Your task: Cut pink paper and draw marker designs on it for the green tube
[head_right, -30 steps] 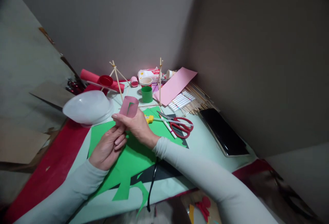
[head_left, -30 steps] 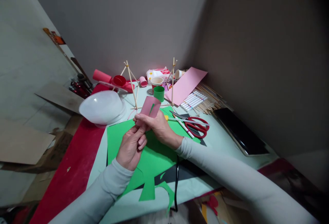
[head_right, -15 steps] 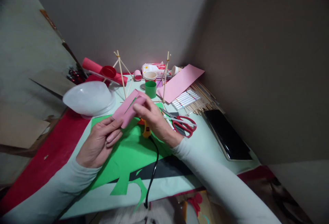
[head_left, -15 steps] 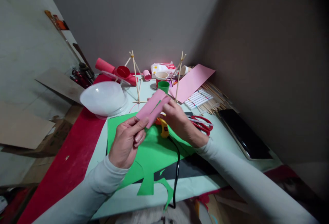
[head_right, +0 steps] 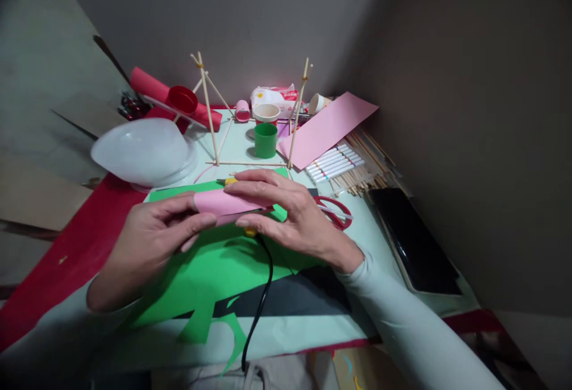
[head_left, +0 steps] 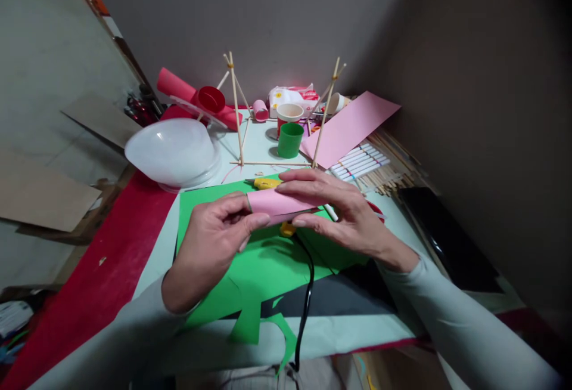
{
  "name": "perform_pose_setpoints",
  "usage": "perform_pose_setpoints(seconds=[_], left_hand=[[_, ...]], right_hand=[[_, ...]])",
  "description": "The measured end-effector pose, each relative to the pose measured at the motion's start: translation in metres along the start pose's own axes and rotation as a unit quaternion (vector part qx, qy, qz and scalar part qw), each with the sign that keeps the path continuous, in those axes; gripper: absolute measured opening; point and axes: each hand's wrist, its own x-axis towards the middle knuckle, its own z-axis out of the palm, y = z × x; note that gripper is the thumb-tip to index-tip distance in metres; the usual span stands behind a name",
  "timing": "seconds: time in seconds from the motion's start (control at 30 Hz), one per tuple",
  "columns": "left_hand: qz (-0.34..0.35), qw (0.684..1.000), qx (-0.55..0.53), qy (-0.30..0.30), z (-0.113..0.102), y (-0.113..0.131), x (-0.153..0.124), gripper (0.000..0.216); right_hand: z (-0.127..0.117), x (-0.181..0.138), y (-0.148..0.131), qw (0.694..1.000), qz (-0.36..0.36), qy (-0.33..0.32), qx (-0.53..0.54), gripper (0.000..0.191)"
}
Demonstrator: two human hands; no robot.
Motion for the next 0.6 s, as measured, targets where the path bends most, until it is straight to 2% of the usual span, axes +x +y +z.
perform_pose_setpoints(seconds=[0.1, 0.27, 0.33, 0.6], left_hand=[[0.052, 0.997, 0.038, 0.031, 0.003, 0.000, -0.002, 0.008], [0.039, 0.994, -0.013, 0.099, 0.006, -0.006, -0.008, 0.008], [0.060, 0.991, -0.012, 0.120, 0.006, -0.007, -0.011, 0.010], [0.211, 0.971, 0.050, 0.101, 0.008, -0.004, -0.016, 0.015]], right_hand=[[0.009, -0.004, 0.000, 0.999, -0.004, 0.041, -0.002, 0.036], [0.016, -0.008, -0.007, 0.995, -0.012, 0.092, -0.028, 0.038], [0.016, -0.009, -0.008, 0.994, -0.015, 0.100, -0.030, 0.040], [0.019, -0.014, -0.009, 0.993, -0.017, 0.114, -0.005, 0.039]])
